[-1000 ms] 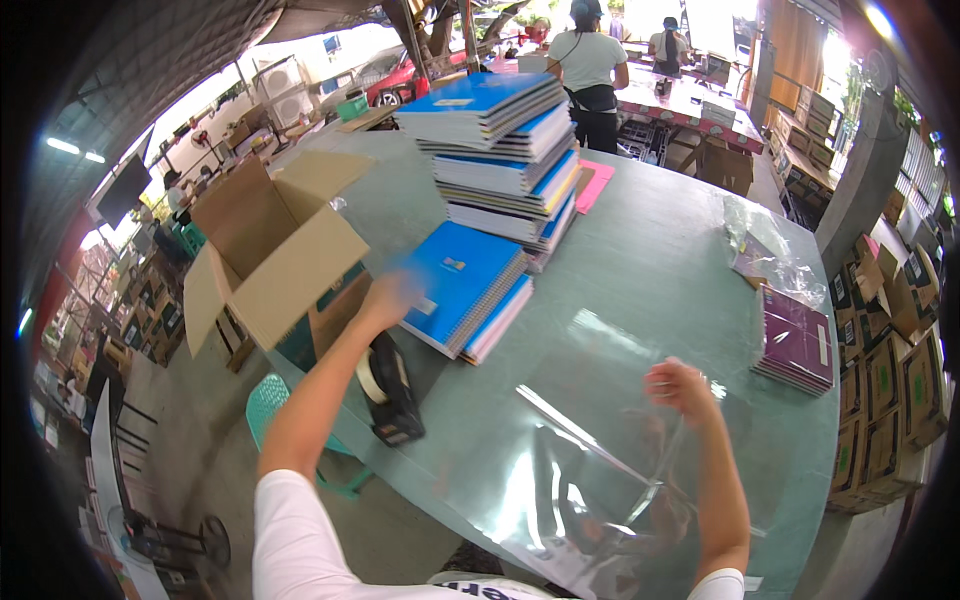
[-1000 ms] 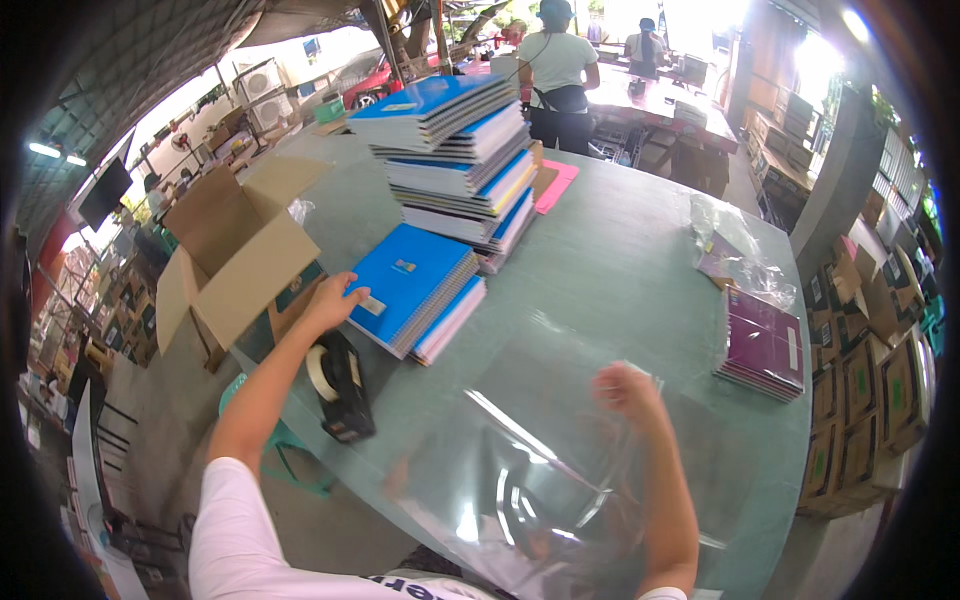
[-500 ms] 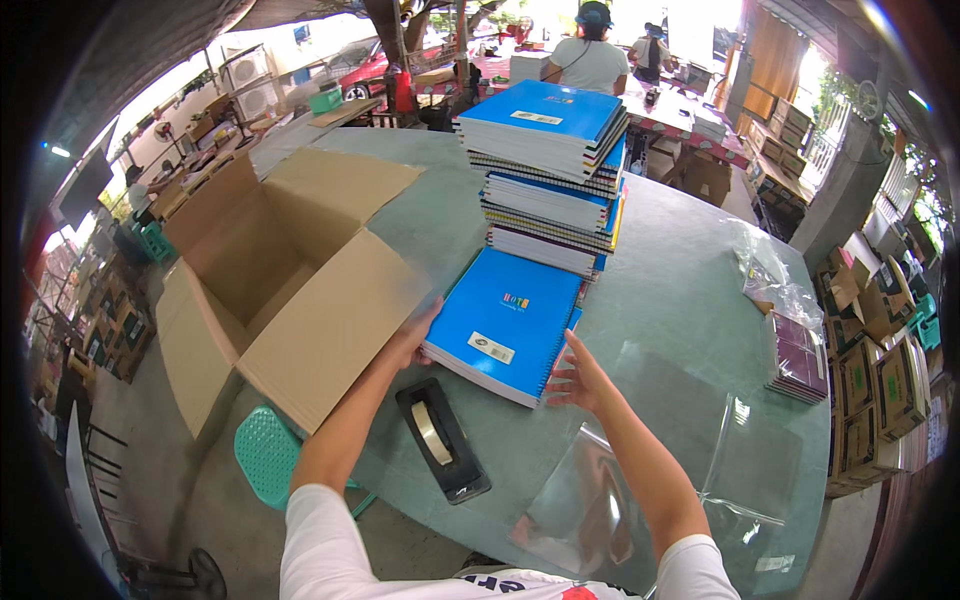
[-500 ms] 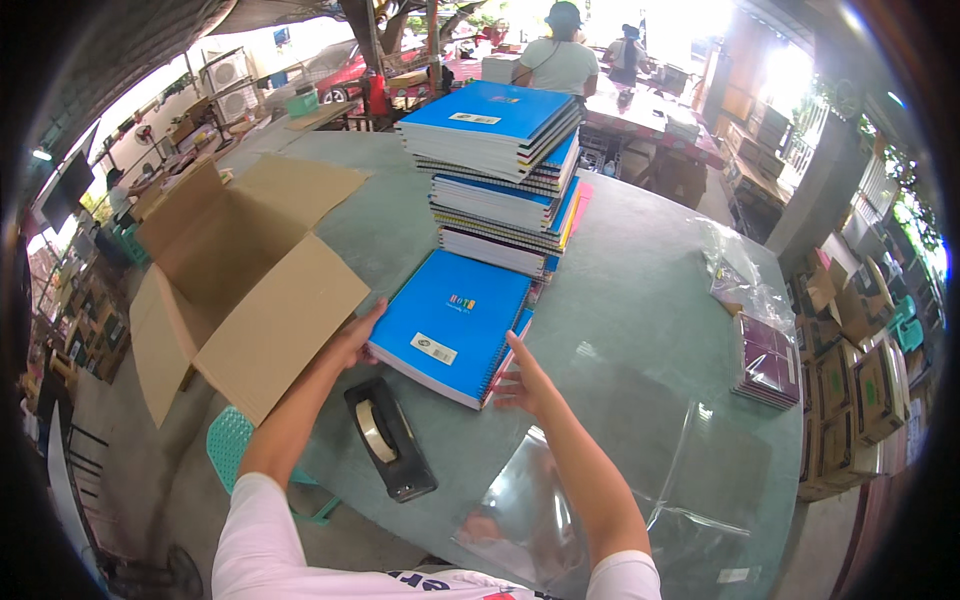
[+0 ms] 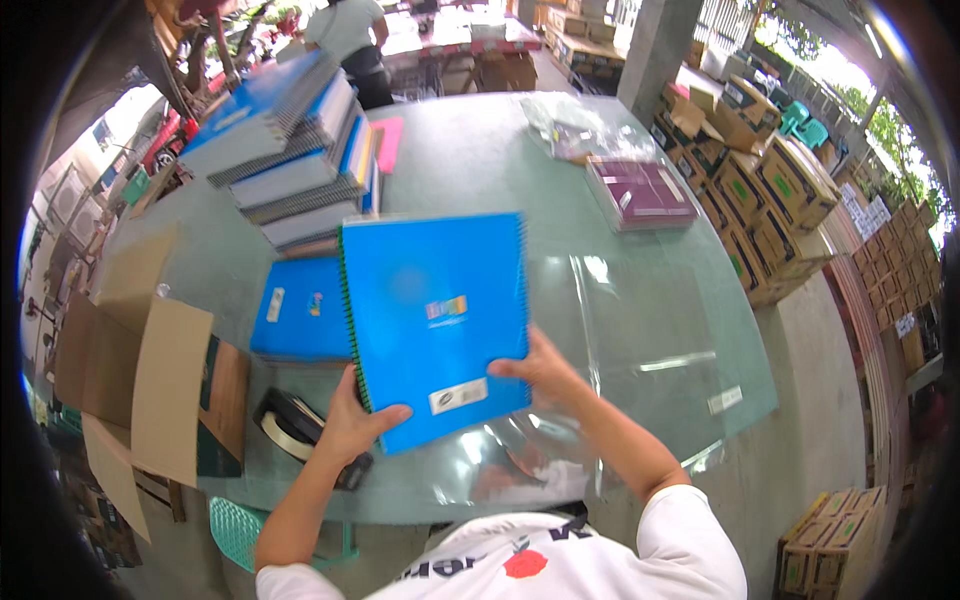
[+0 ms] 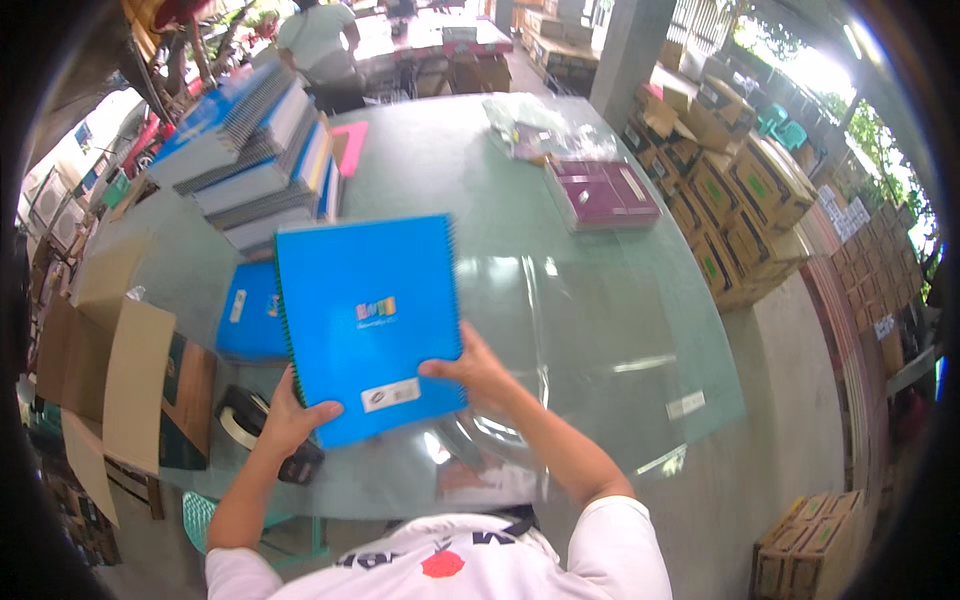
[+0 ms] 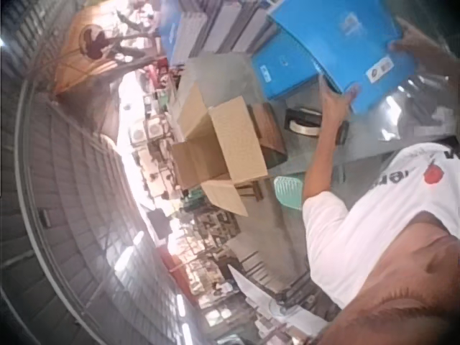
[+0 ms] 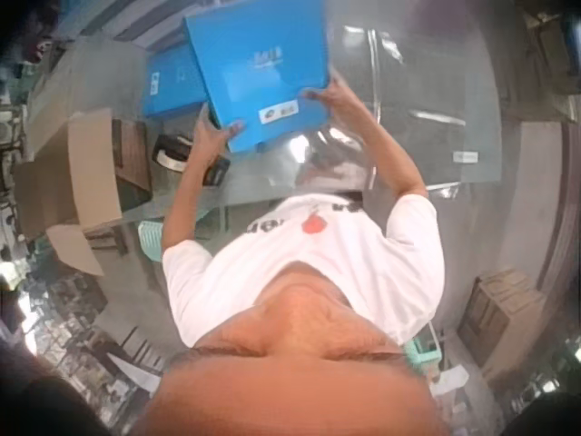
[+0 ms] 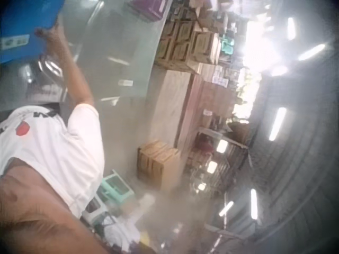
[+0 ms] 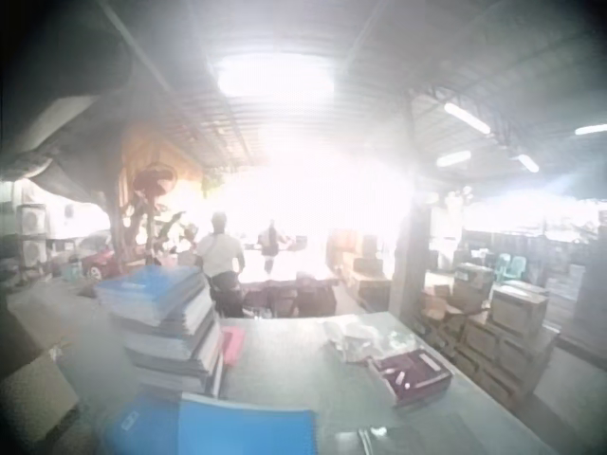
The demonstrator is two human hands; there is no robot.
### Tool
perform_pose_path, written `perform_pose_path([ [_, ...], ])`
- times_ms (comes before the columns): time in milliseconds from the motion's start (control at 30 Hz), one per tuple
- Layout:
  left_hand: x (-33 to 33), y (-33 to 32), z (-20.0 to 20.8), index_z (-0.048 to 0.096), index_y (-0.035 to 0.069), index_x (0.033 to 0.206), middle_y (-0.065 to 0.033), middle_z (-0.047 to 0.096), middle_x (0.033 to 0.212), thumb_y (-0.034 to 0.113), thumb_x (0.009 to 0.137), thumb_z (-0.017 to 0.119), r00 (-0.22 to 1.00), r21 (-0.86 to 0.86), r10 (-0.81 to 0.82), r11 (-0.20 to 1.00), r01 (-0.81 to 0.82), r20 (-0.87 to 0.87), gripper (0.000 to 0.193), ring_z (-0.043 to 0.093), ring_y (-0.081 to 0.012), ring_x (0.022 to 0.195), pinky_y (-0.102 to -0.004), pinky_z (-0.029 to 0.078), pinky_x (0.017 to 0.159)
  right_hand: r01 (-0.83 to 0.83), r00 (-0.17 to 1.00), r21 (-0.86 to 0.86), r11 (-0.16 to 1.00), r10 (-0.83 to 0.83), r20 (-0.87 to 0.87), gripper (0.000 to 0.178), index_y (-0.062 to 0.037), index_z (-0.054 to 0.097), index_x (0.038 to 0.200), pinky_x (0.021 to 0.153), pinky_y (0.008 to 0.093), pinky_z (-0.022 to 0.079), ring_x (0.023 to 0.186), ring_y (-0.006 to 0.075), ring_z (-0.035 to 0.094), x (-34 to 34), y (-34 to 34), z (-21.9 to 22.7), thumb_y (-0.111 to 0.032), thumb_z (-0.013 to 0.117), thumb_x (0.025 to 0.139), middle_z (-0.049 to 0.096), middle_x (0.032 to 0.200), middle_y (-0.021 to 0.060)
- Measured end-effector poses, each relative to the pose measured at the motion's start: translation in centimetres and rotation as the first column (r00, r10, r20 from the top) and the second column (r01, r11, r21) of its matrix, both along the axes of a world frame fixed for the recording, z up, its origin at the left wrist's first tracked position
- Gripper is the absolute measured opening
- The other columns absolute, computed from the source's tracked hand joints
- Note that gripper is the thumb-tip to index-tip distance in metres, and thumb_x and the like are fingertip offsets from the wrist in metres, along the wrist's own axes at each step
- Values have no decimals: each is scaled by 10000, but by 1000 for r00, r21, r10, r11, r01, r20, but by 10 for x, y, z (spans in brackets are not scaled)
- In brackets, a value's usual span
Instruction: The person places stacks of notebooks into plastic bags, seals the bags with tape from a dispenser, and places the completed bundles into a cardboard box.
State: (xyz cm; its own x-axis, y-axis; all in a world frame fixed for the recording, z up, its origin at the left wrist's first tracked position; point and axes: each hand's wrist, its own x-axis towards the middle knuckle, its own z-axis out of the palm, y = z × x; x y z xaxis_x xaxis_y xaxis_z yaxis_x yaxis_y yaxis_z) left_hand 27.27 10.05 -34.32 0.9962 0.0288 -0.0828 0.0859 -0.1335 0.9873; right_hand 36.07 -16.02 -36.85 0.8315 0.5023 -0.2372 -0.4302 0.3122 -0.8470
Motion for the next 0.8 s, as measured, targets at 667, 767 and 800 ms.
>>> perform_pose_path([
  [667,-10,-194,-146,588,14,1049,-100,603,1031,144,788,641,947,447,-320,848,285,2,296,554,-195,949,-349,460,824,386,643,-604,697,267,718,840,-8,433,1206,917,317,414,1045,203,535,-105,-237,-86,-248,869,529,553,1136,117],
  [767,-10,-187,-148,564,19,1076,-102,616,989,72,740,673,925,288,-286,890,353,-250,358,567,-201,938,-358,474,814,456,661,-586,670,185,727,736,-7,508,1134,871,325,453,958,188,578,-106,-231,-105,-265,862,543,613,1033,111],
  [800,-13,-191,-123,546,29,1100,-100,612,1005,39,700,701,911,175,-342,906,385,-232,430,563,-205,963,-362,481,808,383,777,-501,776,23,629,668,-10,533,1109,834,326,477,912,181,593,-101,-228,-87,-255,848,572,628,993,104],
])
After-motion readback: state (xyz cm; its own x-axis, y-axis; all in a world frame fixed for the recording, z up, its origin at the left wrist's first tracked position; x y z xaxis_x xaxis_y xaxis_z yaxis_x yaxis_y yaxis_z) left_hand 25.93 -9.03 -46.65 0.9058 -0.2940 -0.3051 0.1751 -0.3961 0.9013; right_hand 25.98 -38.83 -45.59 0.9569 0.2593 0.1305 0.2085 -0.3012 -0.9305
